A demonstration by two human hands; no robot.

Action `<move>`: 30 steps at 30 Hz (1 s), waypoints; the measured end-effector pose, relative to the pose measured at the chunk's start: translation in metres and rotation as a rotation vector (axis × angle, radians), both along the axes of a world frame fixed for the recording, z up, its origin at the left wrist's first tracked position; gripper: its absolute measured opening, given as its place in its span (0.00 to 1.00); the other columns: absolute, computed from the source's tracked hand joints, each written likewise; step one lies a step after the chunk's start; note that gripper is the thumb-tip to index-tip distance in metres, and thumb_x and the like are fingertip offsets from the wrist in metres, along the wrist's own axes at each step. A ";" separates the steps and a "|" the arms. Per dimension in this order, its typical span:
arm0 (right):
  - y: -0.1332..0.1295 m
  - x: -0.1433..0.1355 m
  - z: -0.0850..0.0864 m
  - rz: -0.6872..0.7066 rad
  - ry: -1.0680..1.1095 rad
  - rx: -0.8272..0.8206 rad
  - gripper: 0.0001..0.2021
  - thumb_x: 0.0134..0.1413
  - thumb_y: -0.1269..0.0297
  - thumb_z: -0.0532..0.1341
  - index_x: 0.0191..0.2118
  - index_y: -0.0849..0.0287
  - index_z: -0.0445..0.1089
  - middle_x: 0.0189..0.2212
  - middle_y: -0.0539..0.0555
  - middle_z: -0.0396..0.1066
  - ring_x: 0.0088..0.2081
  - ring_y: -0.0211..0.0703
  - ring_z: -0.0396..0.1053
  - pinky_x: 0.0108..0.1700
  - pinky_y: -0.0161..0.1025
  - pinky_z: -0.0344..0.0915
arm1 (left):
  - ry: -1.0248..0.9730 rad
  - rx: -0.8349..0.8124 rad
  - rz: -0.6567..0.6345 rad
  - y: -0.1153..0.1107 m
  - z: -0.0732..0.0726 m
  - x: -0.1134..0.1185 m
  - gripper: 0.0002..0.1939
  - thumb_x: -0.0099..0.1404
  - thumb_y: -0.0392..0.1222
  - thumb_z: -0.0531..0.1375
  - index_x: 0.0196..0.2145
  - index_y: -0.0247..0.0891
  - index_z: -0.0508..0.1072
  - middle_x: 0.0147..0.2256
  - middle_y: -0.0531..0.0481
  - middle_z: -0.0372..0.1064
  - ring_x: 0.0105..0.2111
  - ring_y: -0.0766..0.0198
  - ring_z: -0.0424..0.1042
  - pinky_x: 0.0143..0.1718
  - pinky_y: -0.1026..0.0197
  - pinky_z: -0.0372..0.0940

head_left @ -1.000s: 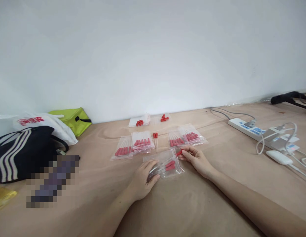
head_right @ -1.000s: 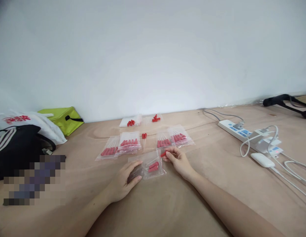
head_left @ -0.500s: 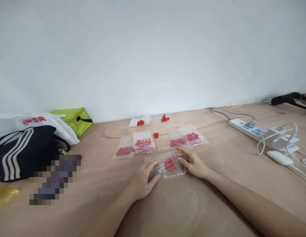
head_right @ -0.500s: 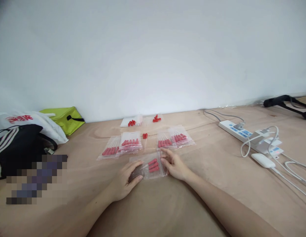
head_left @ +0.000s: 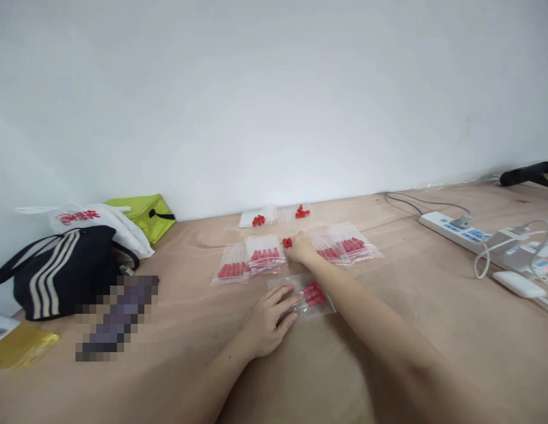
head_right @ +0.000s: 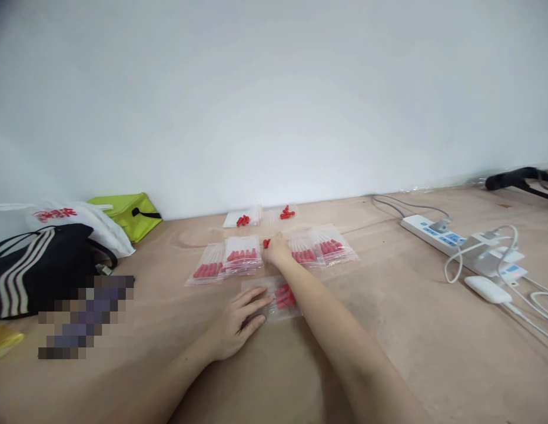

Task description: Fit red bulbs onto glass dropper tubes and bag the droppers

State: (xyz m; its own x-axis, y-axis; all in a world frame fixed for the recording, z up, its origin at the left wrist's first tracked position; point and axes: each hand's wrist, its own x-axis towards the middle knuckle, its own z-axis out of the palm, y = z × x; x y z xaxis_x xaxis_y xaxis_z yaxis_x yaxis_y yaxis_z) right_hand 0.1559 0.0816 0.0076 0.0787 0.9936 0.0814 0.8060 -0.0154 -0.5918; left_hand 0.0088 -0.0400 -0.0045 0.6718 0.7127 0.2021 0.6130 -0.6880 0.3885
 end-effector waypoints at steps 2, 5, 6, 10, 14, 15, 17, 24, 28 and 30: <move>0.003 -0.004 0.000 -0.013 0.003 -0.019 0.18 0.49 0.66 0.55 0.45 0.72 0.59 0.39 0.70 0.67 0.40 0.52 0.68 0.38 0.40 0.62 | 0.002 0.000 -0.002 0.000 -0.001 0.000 0.18 0.64 0.41 0.50 0.52 0.43 0.63 0.54 0.46 0.58 0.54 0.57 0.57 0.52 0.50 0.57; -0.002 0.006 0.004 -0.007 0.010 -0.016 0.21 0.49 0.68 0.54 0.49 0.72 0.54 0.38 0.68 0.67 0.39 0.50 0.68 0.38 0.40 0.62 | -0.003 -0.008 0.009 0.001 -0.001 0.000 0.18 0.64 0.41 0.50 0.52 0.43 0.63 0.54 0.46 0.58 0.54 0.56 0.57 0.52 0.50 0.57; -0.006 0.014 0.005 0.010 0.027 0.015 0.23 0.48 0.70 0.53 0.51 0.71 0.52 0.37 0.67 0.67 0.38 0.49 0.68 0.38 0.40 0.62 | -0.006 -0.013 0.013 0.001 0.000 0.000 0.18 0.64 0.41 0.50 0.52 0.43 0.63 0.54 0.46 0.58 0.54 0.56 0.57 0.52 0.50 0.57; -0.039 0.060 -0.004 0.059 0.353 0.318 0.29 0.49 0.70 0.50 0.57 0.67 0.40 0.32 0.56 0.67 0.29 0.40 0.67 0.34 0.38 0.64 | -0.005 -0.038 0.028 0.001 0.003 0.002 0.19 0.63 0.41 0.50 0.52 0.42 0.62 0.54 0.46 0.58 0.54 0.57 0.57 0.52 0.50 0.56; -0.080 0.103 -0.027 -0.105 0.772 0.403 0.28 0.50 0.61 0.52 0.55 0.55 0.39 0.32 0.49 0.62 0.19 0.32 0.60 0.21 0.33 0.61 | -0.020 -0.064 0.039 0.001 0.008 0.004 0.18 0.62 0.40 0.51 0.51 0.42 0.63 0.54 0.47 0.58 0.54 0.57 0.57 0.52 0.50 0.56; -0.088 0.109 -0.031 -0.144 0.832 0.409 0.27 0.49 0.60 0.53 0.54 0.54 0.40 0.31 0.48 0.61 0.19 0.32 0.60 0.19 0.32 0.61 | -0.028 -0.069 0.043 0.001 0.009 0.004 0.17 0.62 0.40 0.51 0.50 0.42 0.63 0.54 0.47 0.58 0.53 0.57 0.57 0.52 0.50 0.57; -0.098 0.113 -0.035 -0.188 0.911 0.407 0.27 0.47 0.58 0.56 0.50 0.53 0.43 0.29 0.47 0.59 0.19 0.32 0.61 0.19 0.33 0.62 | -0.046 -0.079 0.052 0.001 0.012 0.004 0.16 0.61 0.40 0.52 0.47 0.41 0.65 0.53 0.46 0.59 0.53 0.56 0.58 0.52 0.50 0.57; -0.097 0.096 -0.031 -0.112 1.018 0.350 0.22 0.47 0.53 0.57 0.43 0.52 0.45 0.24 0.45 0.58 0.21 0.36 0.65 0.24 0.38 0.67 | -0.082 -0.102 0.076 0.001 0.012 0.002 0.15 0.65 0.38 0.47 0.47 0.41 0.65 0.51 0.48 0.62 0.52 0.59 0.60 0.52 0.53 0.58; -0.097 0.091 -0.033 -0.062 1.097 0.347 0.19 0.48 0.50 0.55 0.41 0.51 0.46 0.25 0.46 0.60 0.25 0.39 0.67 0.27 0.41 0.68 | -0.067 -0.091 0.104 0.002 0.010 0.003 0.18 0.64 0.39 0.47 0.52 0.40 0.61 0.52 0.47 0.61 0.52 0.59 0.59 0.52 0.52 0.57; -0.097 0.089 -0.034 -0.032 1.133 0.326 0.19 0.48 0.49 0.55 0.39 0.51 0.46 0.26 0.46 0.61 0.26 0.40 0.68 0.28 0.41 0.67 | -0.053 -0.090 0.094 0.003 0.010 0.003 0.17 0.65 0.39 0.47 0.50 0.39 0.63 0.52 0.46 0.61 0.52 0.59 0.59 0.53 0.53 0.56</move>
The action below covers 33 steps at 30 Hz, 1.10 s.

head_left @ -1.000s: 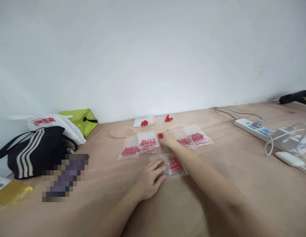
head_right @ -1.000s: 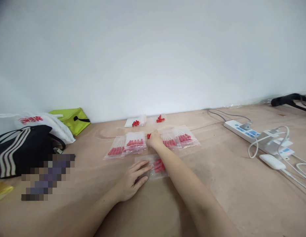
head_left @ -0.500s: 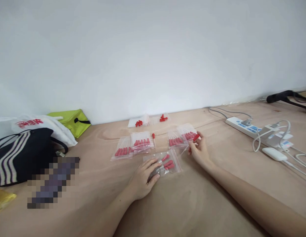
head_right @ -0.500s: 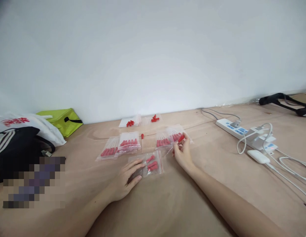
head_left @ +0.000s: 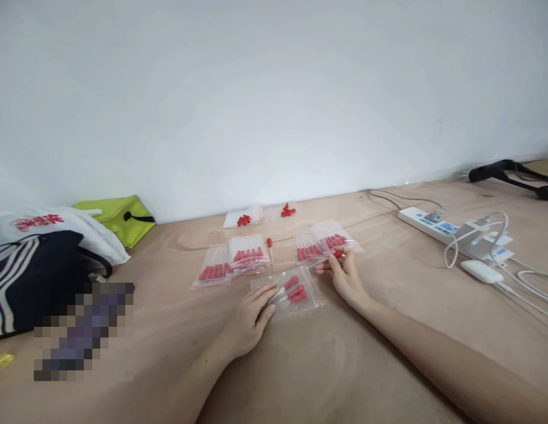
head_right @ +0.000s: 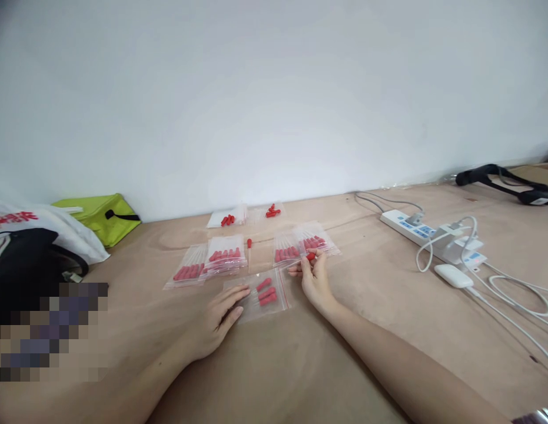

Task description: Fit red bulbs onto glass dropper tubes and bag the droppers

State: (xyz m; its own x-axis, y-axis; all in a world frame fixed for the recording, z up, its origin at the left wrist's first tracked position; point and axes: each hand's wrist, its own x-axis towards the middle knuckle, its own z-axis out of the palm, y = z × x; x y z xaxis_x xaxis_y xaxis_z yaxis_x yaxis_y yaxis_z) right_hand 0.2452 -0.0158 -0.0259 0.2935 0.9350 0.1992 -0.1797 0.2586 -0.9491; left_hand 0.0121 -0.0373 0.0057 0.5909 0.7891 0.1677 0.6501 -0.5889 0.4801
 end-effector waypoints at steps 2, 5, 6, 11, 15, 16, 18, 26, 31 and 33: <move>0.000 -0.001 0.000 0.054 0.017 -0.012 0.19 0.47 0.50 0.56 0.39 0.52 0.47 0.26 0.46 0.61 0.26 0.39 0.68 0.28 0.40 0.67 | 0.003 -0.001 -0.007 0.000 0.000 0.000 0.16 0.65 0.39 0.47 0.49 0.39 0.65 0.52 0.46 0.62 0.52 0.59 0.59 0.52 0.53 0.57; -0.001 -0.002 0.000 0.111 -0.007 -0.049 0.19 0.46 0.50 0.56 0.38 0.52 0.47 0.25 0.45 0.62 0.24 0.37 0.68 0.27 0.38 0.66 | 0.002 -0.003 -0.006 0.000 0.001 0.000 0.16 0.65 0.40 0.47 0.49 0.40 0.65 0.52 0.47 0.61 0.53 0.59 0.59 0.52 0.52 0.57; -0.001 -0.001 0.000 0.111 -0.025 -0.061 0.19 0.46 0.50 0.56 0.38 0.52 0.48 0.25 0.44 0.62 0.23 0.37 0.67 0.26 0.37 0.65 | 0.004 -0.006 -0.008 0.000 0.002 0.000 0.16 0.65 0.41 0.48 0.49 0.40 0.64 0.52 0.47 0.61 0.53 0.59 0.59 0.52 0.52 0.57; -0.003 0.002 0.002 0.072 -0.028 -0.087 0.19 0.44 0.50 0.57 0.37 0.53 0.50 0.23 0.44 0.63 0.21 0.35 0.65 0.23 0.35 0.63 | 0.002 -0.023 -0.012 -0.001 0.002 0.000 0.18 0.63 0.42 0.51 0.50 0.40 0.63 0.52 0.46 0.60 0.53 0.57 0.58 0.52 0.51 0.57; -0.007 -0.001 0.005 0.092 0.004 -0.125 0.21 0.40 0.49 0.60 0.34 0.54 0.51 0.22 0.44 0.63 0.20 0.33 0.64 0.22 0.33 0.63 | -0.027 -0.023 0.000 -0.001 0.000 0.000 0.20 0.62 0.41 0.52 0.52 0.41 0.60 0.52 0.46 0.61 0.52 0.56 0.60 0.52 0.50 0.57; -0.008 -0.003 0.006 0.109 0.000 -0.141 0.21 0.39 0.49 0.61 0.33 0.55 0.51 0.22 0.44 0.63 0.19 0.32 0.64 0.20 0.32 0.62 | -0.033 -0.023 0.003 -0.002 0.001 0.001 0.21 0.61 0.41 0.52 0.53 0.41 0.59 0.52 0.46 0.61 0.51 0.56 0.60 0.52 0.50 0.57; -0.012 -0.007 0.008 0.156 -0.033 -0.175 0.21 0.38 0.49 0.61 0.32 0.55 0.53 0.21 0.42 0.62 0.15 0.30 0.60 0.14 0.28 0.56 | -0.040 -0.025 0.006 -0.002 0.001 0.001 0.22 0.61 0.41 0.52 0.54 0.41 0.58 0.52 0.46 0.61 0.51 0.56 0.60 0.51 0.50 0.57; -0.015 -0.004 0.012 0.345 -0.181 -0.279 0.17 0.32 0.54 0.66 0.26 0.59 0.63 0.13 0.42 0.59 0.12 0.28 0.54 0.11 0.27 0.48 | -0.040 -0.055 0.012 -0.004 0.001 0.001 0.24 0.62 0.41 0.51 0.56 0.42 0.54 0.54 0.45 0.58 0.52 0.56 0.58 0.52 0.50 0.57; -0.012 0.002 0.012 0.367 -0.267 -0.251 0.15 0.33 0.53 0.66 0.26 0.59 0.67 0.13 0.43 0.59 0.13 0.28 0.53 0.13 0.27 0.48 | -0.042 -0.014 0.027 -0.004 0.000 0.000 0.25 0.62 0.41 0.53 0.56 0.42 0.54 0.56 0.46 0.53 0.55 0.56 0.54 0.54 0.50 0.54; -0.012 0.002 0.013 0.394 -0.352 -0.172 0.14 0.37 0.53 0.64 0.27 0.59 0.70 0.19 0.47 0.64 0.16 0.29 0.56 0.15 0.28 0.52 | -0.034 -0.023 0.020 -0.004 0.000 0.000 0.25 0.62 0.41 0.52 0.56 0.41 0.54 0.56 0.46 0.55 0.54 0.56 0.55 0.54 0.51 0.55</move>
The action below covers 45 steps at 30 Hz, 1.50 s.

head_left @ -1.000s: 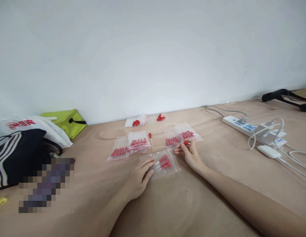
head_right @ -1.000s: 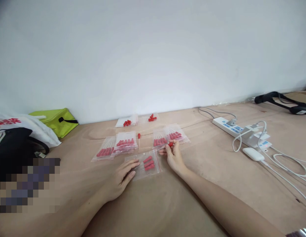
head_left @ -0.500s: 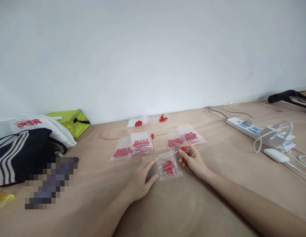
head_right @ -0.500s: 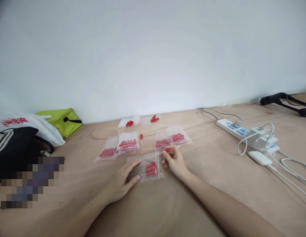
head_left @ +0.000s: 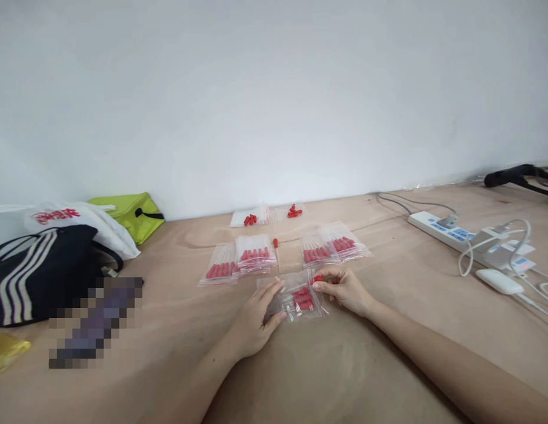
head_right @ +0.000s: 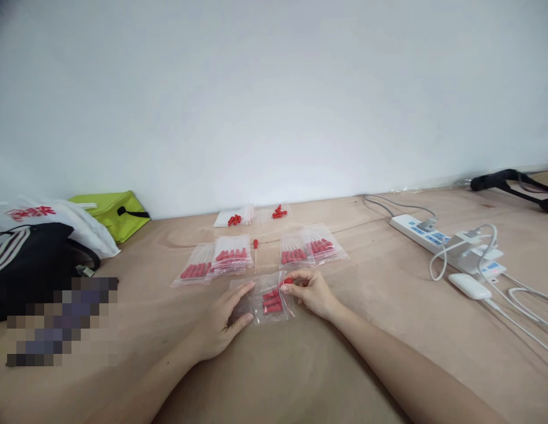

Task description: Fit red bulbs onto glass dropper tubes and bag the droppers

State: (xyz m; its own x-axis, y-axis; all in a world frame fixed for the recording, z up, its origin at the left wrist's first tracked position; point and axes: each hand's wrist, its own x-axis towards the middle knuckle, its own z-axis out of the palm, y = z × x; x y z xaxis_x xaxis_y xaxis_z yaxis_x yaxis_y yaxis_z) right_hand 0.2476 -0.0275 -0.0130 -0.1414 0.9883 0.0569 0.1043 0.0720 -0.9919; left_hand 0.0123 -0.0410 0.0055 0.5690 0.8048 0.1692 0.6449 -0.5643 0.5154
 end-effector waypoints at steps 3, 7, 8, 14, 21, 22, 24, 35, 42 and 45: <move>0.000 0.000 0.001 0.146 -0.140 0.167 0.12 0.46 0.54 0.59 0.29 0.57 0.72 0.28 0.52 0.67 0.23 0.34 0.62 0.21 0.30 0.59 | -0.002 -0.006 0.002 0.000 0.000 0.000 0.24 0.62 0.41 0.52 0.56 0.42 0.55 0.55 0.46 0.57 0.53 0.57 0.57 0.53 0.52 0.56; 0.000 -0.003 -0.003 0.211 -0.225 0.176 0.14 0.53 0.57 0.52 0.34 0.56 0.73 0.22 0.50 0.67 0.19 0.33 0.59 0.21 0.32 0.58 | 0.005 -0.006 -0.006 0.000 0.000 0.001 0.24 0.62 0.41 0.52 0.56 0.42 0.54 0.54 0.46 0.57 0.53 0.57 0.57 0.52 0.51 0.56; 0.000 -0.004 -0.004 0.186 -0.216 0.148 0.14 0.53 0.57 0.52 0.34 0.57 0.73 0.21 0.49 0.67 0.18 0.33 0.59 0.21 0.32 0.58 | 0.008 -0.006 -0.011 0.000 0.000 0.001 0.24 0.62 0.41 0.52 0.56 0.42 0.54 0.54 0.46 0.57 0.53 0.57 0.57 0.52 0.51 0.56; 0.003 -0.008 -0.007 0.161 -0.158 0.147 0.12 0.50 0.56 0.55 0.30 0.58 0.72 0.24 0.50 0.69 0.28 0.39 0.66 0.30 0.35 0.63 | -0.002 0.011 -0.031 0.000 0.001 0.002 0.23 0.62 0.39 0.52 0.55 0.40 0.56 0.54 0.45 0.58 0.53 0.57 0.58 0.53 0.52 0.56; 0.008 -0.008 -0.012 0.071 -0.305 0.096 0.18 0.48 0.55 0.56 0.16 0.61 0.62 0.15 0.46 0.58 0.19 0.33 0.56 0.22 0.31 0.54 | 0.005 0.009 -0.039 -0.001 0.001 0.001 0.23 0.62 0.39 0.52 0.55 0.41 0.56 0.54 0.46 0.58 0.53 0.57 0.57 0.53 0.52 0.56; 0.008 -0.008 -0.013 0.077 -0.321 0.083 0.19 0.48 0.54 0.55 0.14 0.60 0.59 0.14 0.46 0.56 0.19 0.32 0.55 0.22 0.31 0.52 | 0.003 0.007 -0.043 -0.001 0.001 0.001 0.23 0.62 0.39 0.52 0.55 0.41 0.56 0.54 0.47 0.58 0.53 0.57 0.58 0.53 0.52 0.56; 0.009 -0.008 -0.015 0.096 -0.326 0.069 0.20 0.48 0.54 0.55 0.13 0.60 0.55 0.13 0.46 0.54 0.18 0.31 0.53 0.22 0.31 0.51 | -0.001 0.008 -0.046 0.000 0.001 0.001 0.22 0.62 0.39 0.52 0.54 0.41 0.57 0.53 0.47 0.58 0.53 0.58 0.58 0.53 0.53 0.57; 0.027 -0.011 0.007 -0.370 -0.418 0.402 0.03 0.48 0.68 0.53 0.29 0.59 0.62 0.22 0.48 0.63 0.23 0.34 0.59 0.26 0.32 0.56 | 0.064 0.032 -0.025 0.003 -0.003 0.000 0.18 0.64 0.43 0.48 0.51 0.37 0.63 0.53 0.44 0.60 0.54 0.57 0.57 0.55 0.49 0.53; 0.097 -0.073 0.013 -0.230 -0.687 0.257 0.10 0.53 0.68 0.55 0.39 0.66 0.66 0.33 0.57 0.69 0.35 0.42 0.67 0.39 0.42 0.63 | 0.050 0.106 -0.078 0.004 -0.007 -0.003 0.19 0.63 0.41 0.51 0.51 0.36 0.62 0.53 0.43 0.60 0.56 0.55 0.53 0.56 0.46 0.50; 0.116 -0.092 0.003 -0.211 -0.644 0.287 0.15 0.56 0.61 0.54 0.47 0.61 0.62 0.44 0.55 0.63 0.42 0.42 0.65 0.42 0.45 0.64 | 0.032 0.143 -0.034 0.004 -0.010 -0.005 0.20 0.61 0.42 0.54 0.50 0.35 0.62 0.54 0.41 0.58 0.57 0.52 0.49 0.55 0.44 0.50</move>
